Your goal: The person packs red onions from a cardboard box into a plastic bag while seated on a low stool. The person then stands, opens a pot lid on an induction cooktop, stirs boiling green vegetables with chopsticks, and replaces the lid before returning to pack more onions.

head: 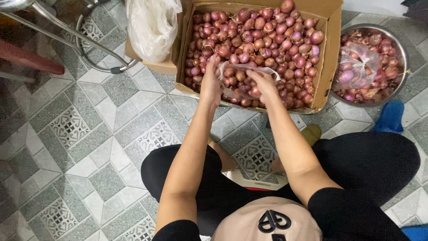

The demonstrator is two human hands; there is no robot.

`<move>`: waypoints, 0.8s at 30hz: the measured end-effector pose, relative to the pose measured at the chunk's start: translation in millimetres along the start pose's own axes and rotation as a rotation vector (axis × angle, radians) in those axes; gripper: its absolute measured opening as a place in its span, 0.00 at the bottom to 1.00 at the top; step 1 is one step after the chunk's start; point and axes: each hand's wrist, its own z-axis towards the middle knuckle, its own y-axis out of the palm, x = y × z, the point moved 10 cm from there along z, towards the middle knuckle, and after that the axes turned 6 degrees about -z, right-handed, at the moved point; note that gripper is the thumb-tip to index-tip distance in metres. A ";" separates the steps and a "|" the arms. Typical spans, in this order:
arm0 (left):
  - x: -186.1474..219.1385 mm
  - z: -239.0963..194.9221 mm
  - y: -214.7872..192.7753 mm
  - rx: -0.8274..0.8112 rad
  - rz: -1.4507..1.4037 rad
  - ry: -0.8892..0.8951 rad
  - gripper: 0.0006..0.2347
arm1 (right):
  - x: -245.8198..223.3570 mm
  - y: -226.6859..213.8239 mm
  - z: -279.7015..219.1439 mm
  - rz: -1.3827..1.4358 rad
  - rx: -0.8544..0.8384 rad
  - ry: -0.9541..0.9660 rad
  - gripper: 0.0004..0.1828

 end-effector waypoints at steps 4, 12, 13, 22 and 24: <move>-2.4 3.6 1.5 0.001 -0.002 0.006 0.30 | 0.3 2.2 0.2 -0.248 -0.129 -0.151 0.16; -14.8 12.3 -3.8 0.002 -0.017 -0.004 0.31 | -35.0 60.3 -32.4 -1.040 -0.113 -0.490 0.32; -12.9 13.7 -4.1 0.001 -0.020 0.006 0.31 | -39.3 62.0 -32.7 -1.029 -0.108 -0.483 0.29; -17.5 9.5 -5.5 0.043 0.034 -0.124 0.35 | -30.8 7.7 -18.6 0.247 -0.323 -0.078 0.18; -9.1 9.0 0.6 0.022 0.001 -0.057 0.36 | -36.9 3.9 -22.6 0.333 -0.330 -0.089 0.19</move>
